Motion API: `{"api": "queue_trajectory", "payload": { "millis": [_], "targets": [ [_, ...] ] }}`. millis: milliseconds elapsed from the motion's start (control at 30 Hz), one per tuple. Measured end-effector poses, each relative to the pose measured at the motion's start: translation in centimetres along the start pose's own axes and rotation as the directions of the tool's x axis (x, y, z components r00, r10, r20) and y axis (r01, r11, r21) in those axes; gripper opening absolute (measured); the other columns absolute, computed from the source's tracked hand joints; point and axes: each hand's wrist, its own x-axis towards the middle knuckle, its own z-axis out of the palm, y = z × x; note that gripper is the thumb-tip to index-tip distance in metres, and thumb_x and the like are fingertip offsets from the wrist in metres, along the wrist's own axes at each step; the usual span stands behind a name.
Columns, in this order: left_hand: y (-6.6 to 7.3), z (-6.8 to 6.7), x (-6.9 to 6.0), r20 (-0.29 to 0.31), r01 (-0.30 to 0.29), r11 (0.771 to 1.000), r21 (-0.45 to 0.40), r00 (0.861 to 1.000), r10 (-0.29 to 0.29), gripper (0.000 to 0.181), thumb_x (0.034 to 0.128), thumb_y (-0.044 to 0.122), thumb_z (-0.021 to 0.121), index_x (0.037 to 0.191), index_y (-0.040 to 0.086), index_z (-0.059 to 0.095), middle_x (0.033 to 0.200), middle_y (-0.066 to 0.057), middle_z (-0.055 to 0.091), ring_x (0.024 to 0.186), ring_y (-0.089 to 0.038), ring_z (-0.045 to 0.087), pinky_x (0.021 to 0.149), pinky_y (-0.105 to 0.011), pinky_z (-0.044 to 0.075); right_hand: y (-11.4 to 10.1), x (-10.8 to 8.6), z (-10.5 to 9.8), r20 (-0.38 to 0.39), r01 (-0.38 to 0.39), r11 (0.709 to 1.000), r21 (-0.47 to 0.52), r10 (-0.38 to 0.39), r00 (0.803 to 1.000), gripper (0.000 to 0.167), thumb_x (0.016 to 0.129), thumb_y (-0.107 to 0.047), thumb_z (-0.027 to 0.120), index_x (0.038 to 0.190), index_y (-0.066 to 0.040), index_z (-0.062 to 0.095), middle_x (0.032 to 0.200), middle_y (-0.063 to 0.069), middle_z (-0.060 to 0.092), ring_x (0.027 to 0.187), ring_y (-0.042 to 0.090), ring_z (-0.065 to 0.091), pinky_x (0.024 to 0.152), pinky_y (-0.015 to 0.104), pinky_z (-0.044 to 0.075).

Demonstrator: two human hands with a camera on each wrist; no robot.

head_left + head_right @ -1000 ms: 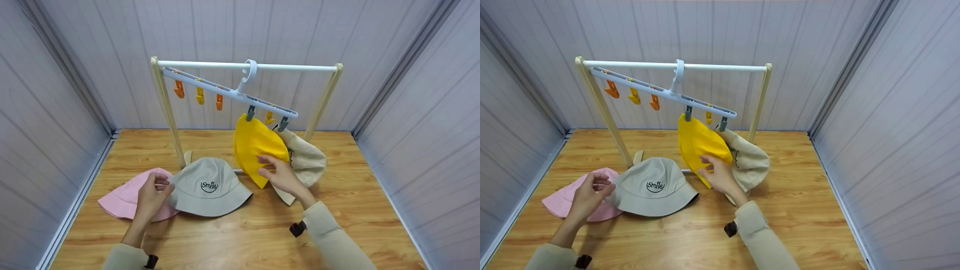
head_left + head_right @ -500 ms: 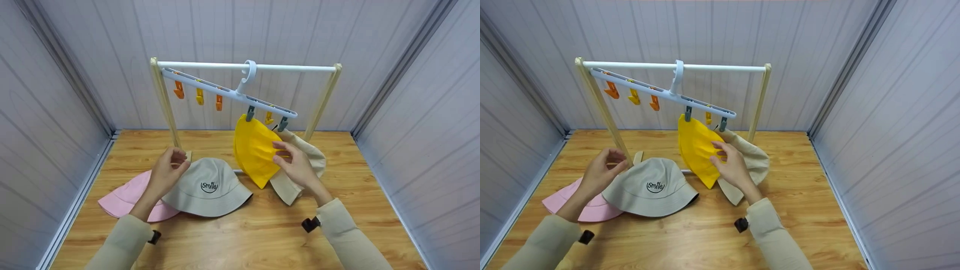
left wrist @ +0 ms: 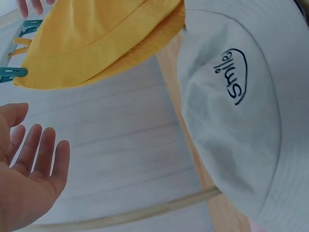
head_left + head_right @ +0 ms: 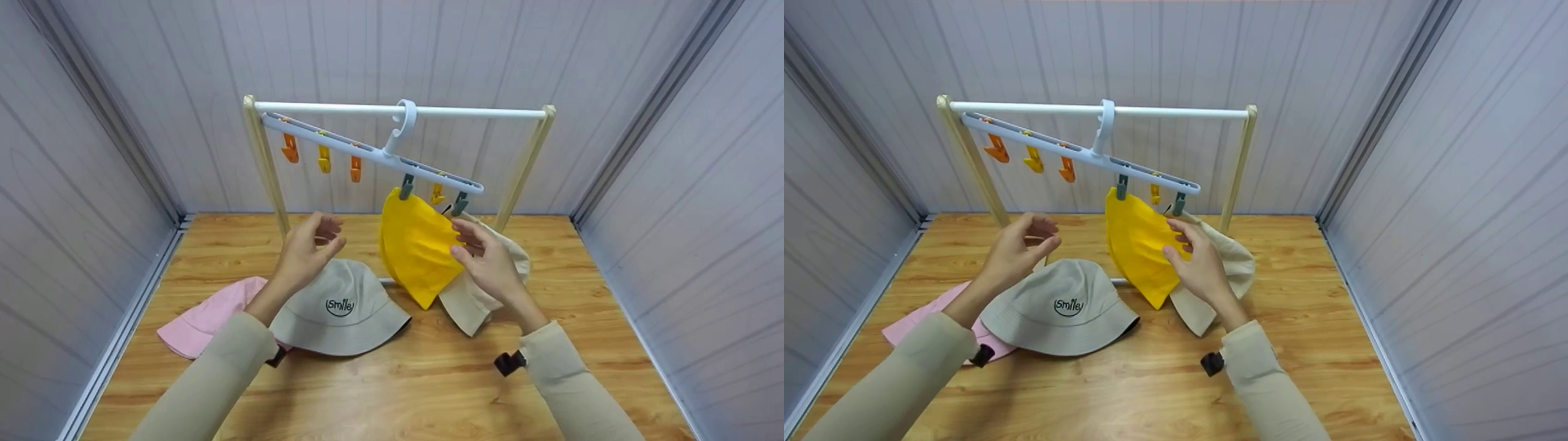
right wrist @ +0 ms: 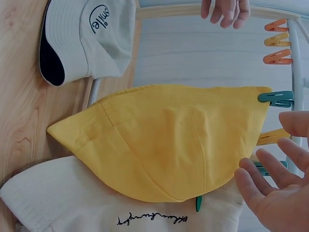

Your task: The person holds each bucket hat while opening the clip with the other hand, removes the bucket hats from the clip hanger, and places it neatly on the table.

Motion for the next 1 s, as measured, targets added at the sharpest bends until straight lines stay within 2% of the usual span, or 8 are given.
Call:
{"api": "queue_trajectory", "payload": {
  "millis": [200,433,700,1000],
  "targets": [
    [0.4,1.5,1.3,0.026,-0.003,0.999,-0.049,1.0,0.004,0.029,0.0987,0.01,0.076,0.125,0.003,0.067,0.118,-0.015,0.072,0.107,-0.029,0.069,0.101,-0.05,0.058,0.2,-0.1,-0.2,-0.015,0.003,1.0,0.001,-0.003,1.0,0.048,0.104,-0.005,0.068,0.15,-0.002,0.056,0.148,0.019,0.06,0.133,0.038,0.059,0.114,0.058,0.047],
    [0.8,3.4,2.9,0.059,0.007,0.999,-0.047,0.998,-0.004,0.033,0.1002,0.013,0.075,0.13,0.003,0.066,0.126,-0.015,0.07,0.117,-0.035,0.067,0.106,-0.05,0.055,0.1,-0.2,-0.4,-0.029,0.01,1.0,-0.013,-0.01,1.0,0.048,0.103,-0.005,0.069,0.149,-0.002,0.057,0.147,0.02,0.061,0.133,0.038,0.06,0.113,0.058,0.048],
    [1.4,5.3,4.7,0.088,0.074,0.994,-0.075,0.994,-0.068,0.04,0.1024,0.014,0.072,0.14,0.004,0.061,0.14,-0.013,0.065,0.128,-0.035,0.062,0.113,-0.05,0.05,0.2,-0.5,-0.5,-0.046,0.013,1.0,-0.009,-0.014,0.999,0.048,0.102,-0.003,0.07,0.148,0.0,0.058,0.145,0.021,0.062,0.132,0.038,0.061,0.113,0.056,0.049],
    [1.6,6.5,5.9,0.074,0.066,0.995,-0.076,0.995,-0.06,0.043,0.1036,0.011,0.07,0.144,0.005,0.058,0.144,-0.014,0.063,0.131,-0.032,0.061,0.115,-0.049,0.048,0.3,-0.7,-0.7,-0.054,0.006,1.0,0.016,-0.005,0.999,0.048,0.103,-0.003,0.069,0.149,0.001,0.057,0.145,0.026,0.061,0.132,0.04,0.06,0.114,0.06,0.046]
  ]
}}
